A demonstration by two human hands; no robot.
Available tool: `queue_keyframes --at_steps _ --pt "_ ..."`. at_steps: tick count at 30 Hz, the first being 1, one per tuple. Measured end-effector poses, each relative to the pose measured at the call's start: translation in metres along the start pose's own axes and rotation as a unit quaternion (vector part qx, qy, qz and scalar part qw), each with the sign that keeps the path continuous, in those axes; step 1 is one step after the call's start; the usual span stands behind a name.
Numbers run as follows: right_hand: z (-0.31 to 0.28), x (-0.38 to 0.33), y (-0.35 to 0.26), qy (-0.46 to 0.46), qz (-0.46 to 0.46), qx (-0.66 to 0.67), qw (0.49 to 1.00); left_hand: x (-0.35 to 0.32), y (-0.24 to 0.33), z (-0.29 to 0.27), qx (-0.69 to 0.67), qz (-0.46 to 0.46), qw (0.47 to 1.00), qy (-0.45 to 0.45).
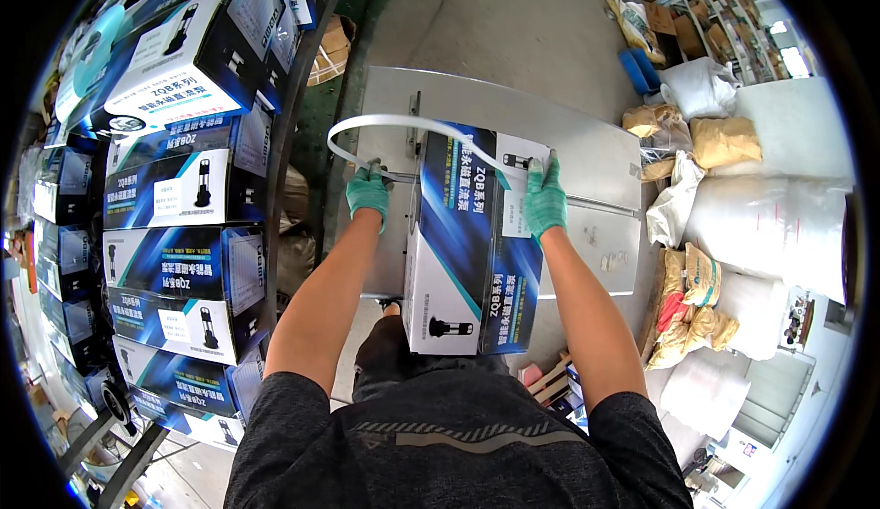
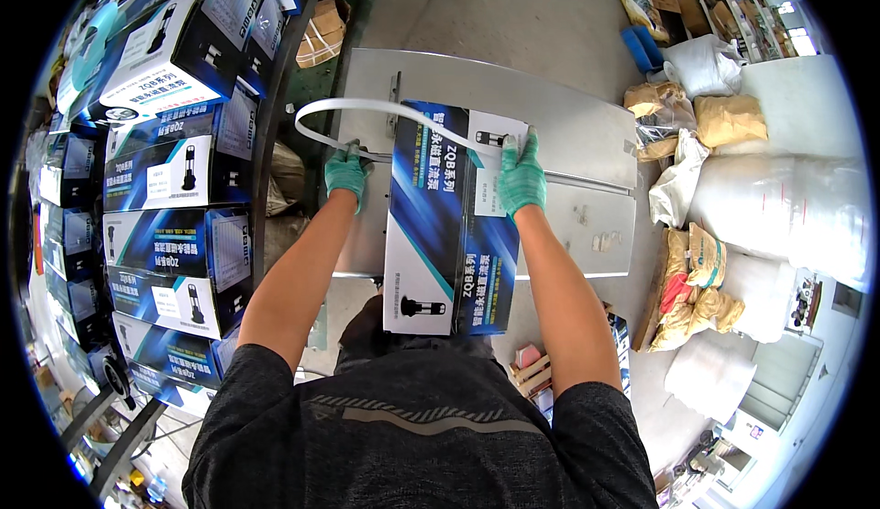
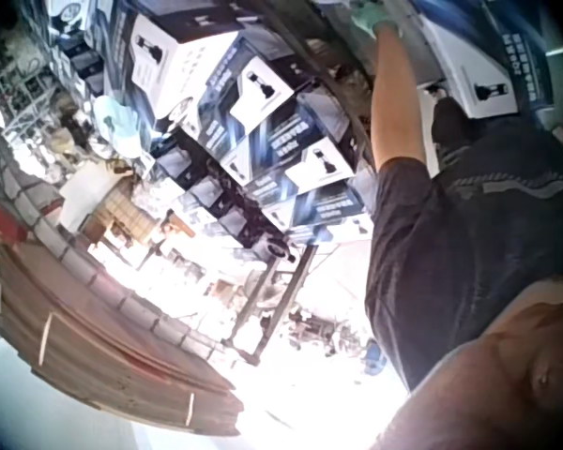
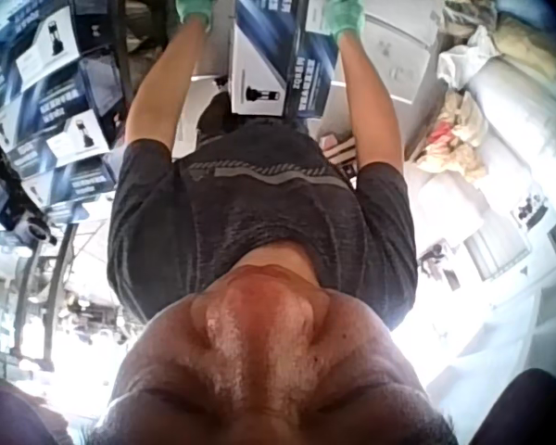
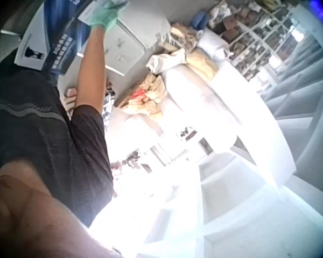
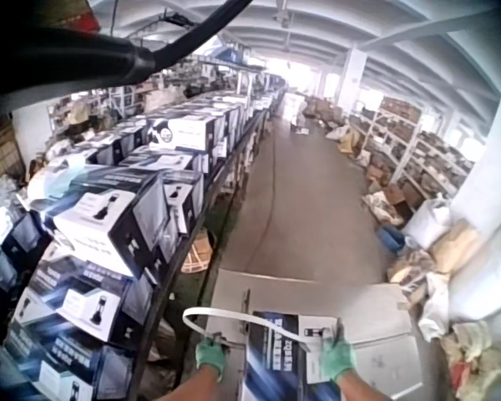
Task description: The person repeatedly picks up rectangular product boxes from a shelf, places them on a metal strapping machine, and secures them with plastic straps. The person then removes the strapped boxes and stacks them onto a wooden pallet. This cycle is performed multiple times throughout the video.
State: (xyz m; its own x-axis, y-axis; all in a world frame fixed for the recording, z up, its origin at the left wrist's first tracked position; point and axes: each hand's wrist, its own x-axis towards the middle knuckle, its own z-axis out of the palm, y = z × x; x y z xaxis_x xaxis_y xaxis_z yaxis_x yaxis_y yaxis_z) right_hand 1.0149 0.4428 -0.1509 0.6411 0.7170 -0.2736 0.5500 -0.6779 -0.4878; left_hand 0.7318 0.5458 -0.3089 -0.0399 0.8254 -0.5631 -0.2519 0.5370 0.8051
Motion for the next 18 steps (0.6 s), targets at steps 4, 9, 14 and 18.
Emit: queue_keyframes --at_steps 4,9,14,18 --pt "-0.001 0.001 -0.004 -0.009 0.005 0.01 1.0 0.006 0.004 -0.004 0.064 0.002 0.998 -0.022" --pt "0.0 0.002 -0.003 -0.001 -0.001 0.004 1.0 0.005 0.003 -0.005 0.148 0.054 0.987 -0.037" --pt "-0.003 0.002 0.0 -0.007 0.008 0.002 1.0 -0.018 0.015 0.007 0.376 0.164 0.91 -0.055" --pt "-0.001 0.001 -0.001 0.008 0.004 -0.007 1.0 -0.037 0.013 0.022 0.363 0.173 0.903 -0.151"
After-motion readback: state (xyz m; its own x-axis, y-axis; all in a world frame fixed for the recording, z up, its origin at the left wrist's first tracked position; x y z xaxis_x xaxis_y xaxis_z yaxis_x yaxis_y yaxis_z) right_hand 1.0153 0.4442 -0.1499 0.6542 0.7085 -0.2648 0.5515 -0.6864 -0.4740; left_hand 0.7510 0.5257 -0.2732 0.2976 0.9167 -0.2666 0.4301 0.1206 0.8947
